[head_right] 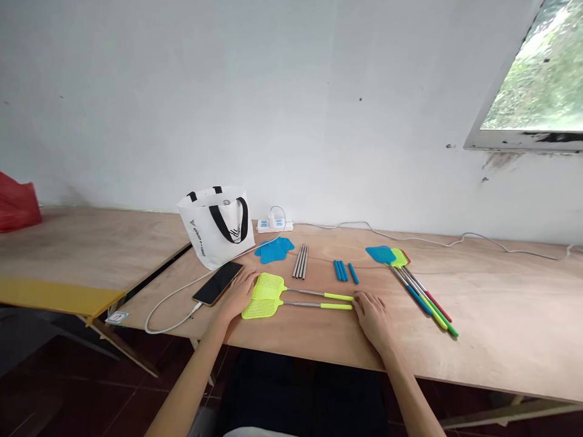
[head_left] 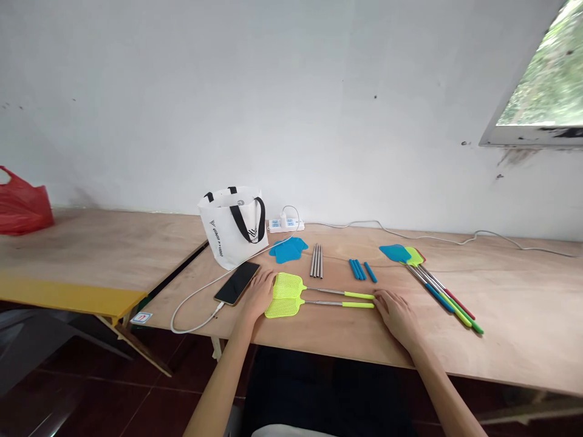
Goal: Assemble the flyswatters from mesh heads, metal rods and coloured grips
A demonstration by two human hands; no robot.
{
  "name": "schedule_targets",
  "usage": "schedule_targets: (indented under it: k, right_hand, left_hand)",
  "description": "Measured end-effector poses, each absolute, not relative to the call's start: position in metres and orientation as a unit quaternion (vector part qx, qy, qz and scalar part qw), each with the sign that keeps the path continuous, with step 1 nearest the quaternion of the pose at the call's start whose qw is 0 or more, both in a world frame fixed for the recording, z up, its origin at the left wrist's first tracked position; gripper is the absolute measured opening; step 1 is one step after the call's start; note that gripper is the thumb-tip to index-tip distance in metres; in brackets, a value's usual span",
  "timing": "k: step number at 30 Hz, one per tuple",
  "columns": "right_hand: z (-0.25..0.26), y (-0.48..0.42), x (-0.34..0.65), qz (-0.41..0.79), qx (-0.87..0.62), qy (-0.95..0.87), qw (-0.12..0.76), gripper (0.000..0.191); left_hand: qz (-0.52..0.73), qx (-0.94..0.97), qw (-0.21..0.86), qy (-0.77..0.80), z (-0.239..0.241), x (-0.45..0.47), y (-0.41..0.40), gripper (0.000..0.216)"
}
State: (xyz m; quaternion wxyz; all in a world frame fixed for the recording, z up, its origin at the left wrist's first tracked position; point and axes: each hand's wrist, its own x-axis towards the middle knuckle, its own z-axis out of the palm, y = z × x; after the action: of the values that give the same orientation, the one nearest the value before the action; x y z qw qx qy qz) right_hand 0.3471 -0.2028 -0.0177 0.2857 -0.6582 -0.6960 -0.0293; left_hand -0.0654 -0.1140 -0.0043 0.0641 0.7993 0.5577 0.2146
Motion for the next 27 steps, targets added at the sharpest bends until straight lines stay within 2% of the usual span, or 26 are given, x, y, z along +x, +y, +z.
schedule_targets:
  k: [10,20,27]
  right_hand:
    - [-0.0111,-0.2018,0.3466,-0.005,-0.656,-0.681,0.325,0.033]
    - [-0.0191,-0.2025,0.3467,-0.026,-0.65,-0.705,0.284,0.035]
    - [-0.0164,-0.2006,0.3479,0.0,-0.635,-0.704,0.318,0.035]
  left_hand:
    - [0.206,0.803,0.059,0.556,-0.0027,-0.0649,-0.1148,0.043]
    - [0.205,0.802,0.061,0.557,-0.0026,-0.0639,-0.1151,0.046]
    - [0.221,0.803,0.069,0.549,-0.0015,-0.0637,-0.1156,0.046]
